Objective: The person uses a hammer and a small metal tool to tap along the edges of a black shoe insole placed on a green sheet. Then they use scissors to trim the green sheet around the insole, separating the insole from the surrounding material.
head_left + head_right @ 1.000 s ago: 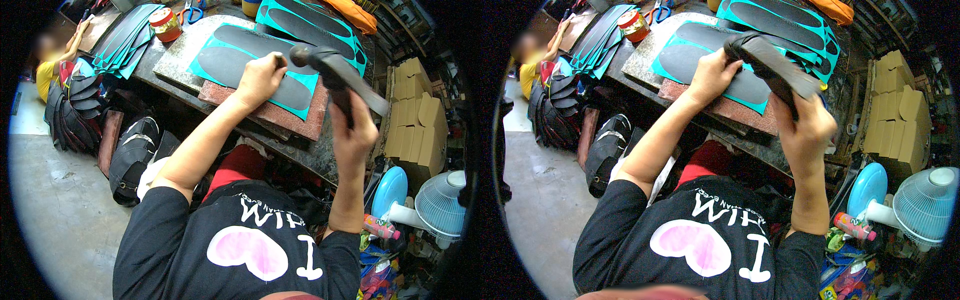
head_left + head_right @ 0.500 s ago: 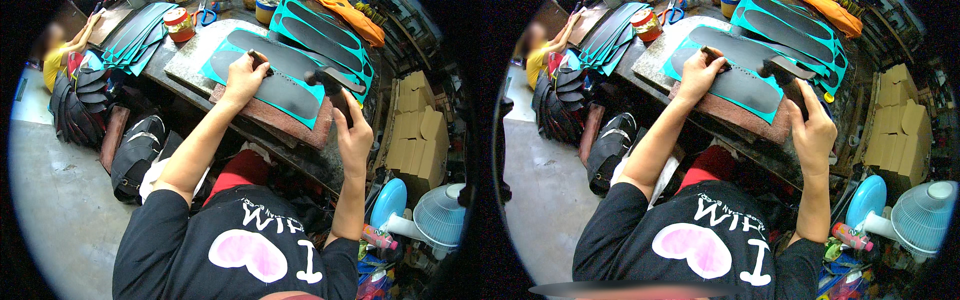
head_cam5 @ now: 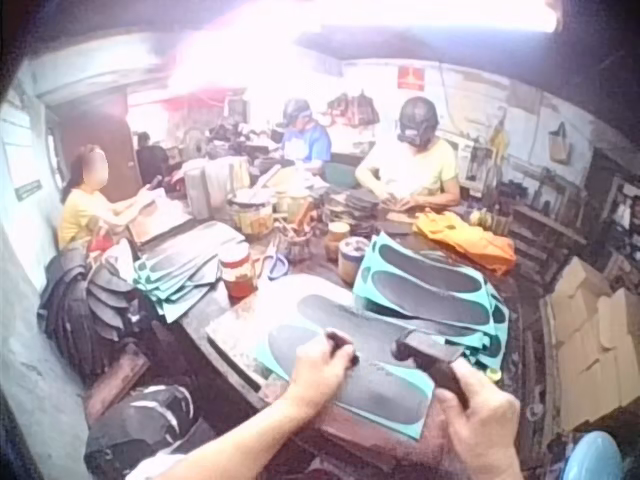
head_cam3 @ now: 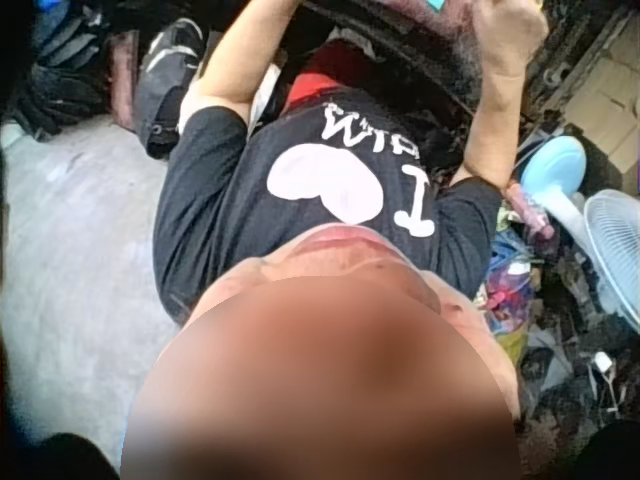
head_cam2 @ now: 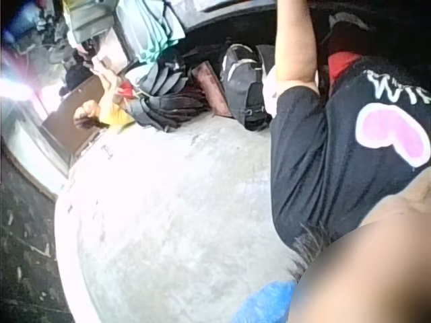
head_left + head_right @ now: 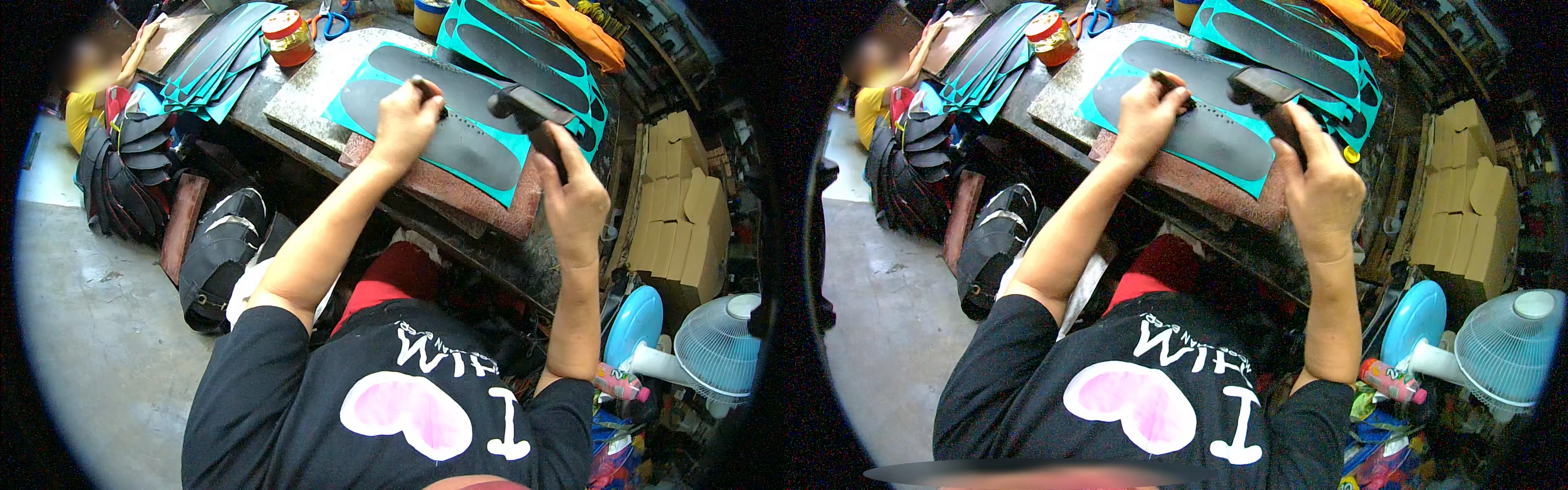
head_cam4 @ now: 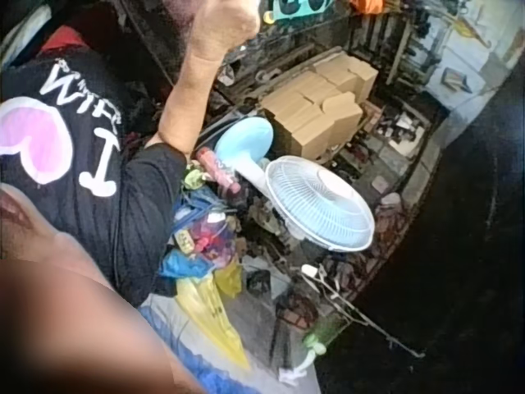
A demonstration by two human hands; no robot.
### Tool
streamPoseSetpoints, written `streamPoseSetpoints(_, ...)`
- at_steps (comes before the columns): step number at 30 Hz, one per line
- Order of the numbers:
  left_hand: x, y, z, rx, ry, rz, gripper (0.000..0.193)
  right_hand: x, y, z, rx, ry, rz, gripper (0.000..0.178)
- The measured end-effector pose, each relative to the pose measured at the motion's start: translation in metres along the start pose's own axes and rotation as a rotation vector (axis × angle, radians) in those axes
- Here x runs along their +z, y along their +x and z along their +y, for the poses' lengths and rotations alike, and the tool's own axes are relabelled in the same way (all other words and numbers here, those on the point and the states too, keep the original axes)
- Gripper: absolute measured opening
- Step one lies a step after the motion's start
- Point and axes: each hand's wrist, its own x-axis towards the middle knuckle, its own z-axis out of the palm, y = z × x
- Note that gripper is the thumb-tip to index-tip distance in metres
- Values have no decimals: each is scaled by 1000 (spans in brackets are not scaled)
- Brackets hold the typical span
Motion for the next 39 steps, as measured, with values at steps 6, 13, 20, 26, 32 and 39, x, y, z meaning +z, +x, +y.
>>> streamPoseSetpoints(6, -8, 5, -6, 1, 125, -146, 15, -31, 1, -8, -123, 275, 162, 39)
streamPoseSetpoints(13, 8, -5, 2, 360, 451, -138, 19, 4, 0, -5, -81, 171, 29, 39)
streamPoseSetpoints(20, 3, 3, -6, -64, -93, -126, 12, -32, 0, 3, -9, 210, 82, 37)
streamPoseSetpoints(26, 14, -7, 9, 414, 332, -128, 12, -14, -5, -8, -218, 91, 137, 30)
streamPoseSetpoints(32, 17, -4, 4, -142, -169, -6, 12, -17, -11, 11, 7, 162, 36, 37)
streamPoseSetpoints(39, 16, -6, 7, 173, 147, -137, 12, -33, -16, -10, -278, 236, 249, 36)
